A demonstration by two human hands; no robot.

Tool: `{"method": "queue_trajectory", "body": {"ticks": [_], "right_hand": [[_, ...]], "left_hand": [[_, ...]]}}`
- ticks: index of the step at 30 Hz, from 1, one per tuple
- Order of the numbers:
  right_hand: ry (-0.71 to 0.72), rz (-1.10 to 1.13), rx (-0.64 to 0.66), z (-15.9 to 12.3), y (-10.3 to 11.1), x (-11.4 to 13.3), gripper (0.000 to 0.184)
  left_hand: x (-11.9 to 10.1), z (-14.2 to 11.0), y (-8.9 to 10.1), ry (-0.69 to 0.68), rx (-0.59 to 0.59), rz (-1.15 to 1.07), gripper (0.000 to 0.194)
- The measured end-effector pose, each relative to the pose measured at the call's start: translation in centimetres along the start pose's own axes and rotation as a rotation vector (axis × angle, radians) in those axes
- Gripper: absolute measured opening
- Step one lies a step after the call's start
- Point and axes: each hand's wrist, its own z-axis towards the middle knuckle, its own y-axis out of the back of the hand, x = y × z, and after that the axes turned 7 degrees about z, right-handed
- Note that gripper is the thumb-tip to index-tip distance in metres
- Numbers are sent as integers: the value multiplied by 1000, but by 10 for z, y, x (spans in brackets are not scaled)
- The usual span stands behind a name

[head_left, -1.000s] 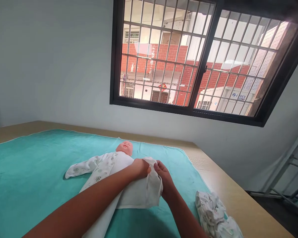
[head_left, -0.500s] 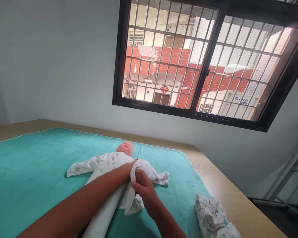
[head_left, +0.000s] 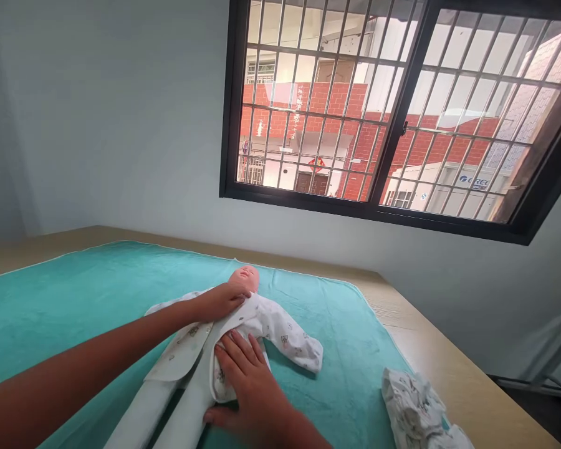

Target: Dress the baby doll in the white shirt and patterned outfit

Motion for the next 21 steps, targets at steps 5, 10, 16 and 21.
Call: {"method": "queue_trajectory", "body": {"ticks": [5,10,16,21], "right_hand": [[29,-111,-17,6,-9,-2,84],[54,-232,-76,7,-12,3,75],[144,-368,-60,1,-16,-3,61],[226,-379,-52,1,-13,12,51]], "left_hand": [[-15,-15,-10,-115,115,339,48],[-22,-9,-18,-68,45,645,19],[25,10,12,253,-53,438,25],[62,-19,36,352,-128,475,27]]}}
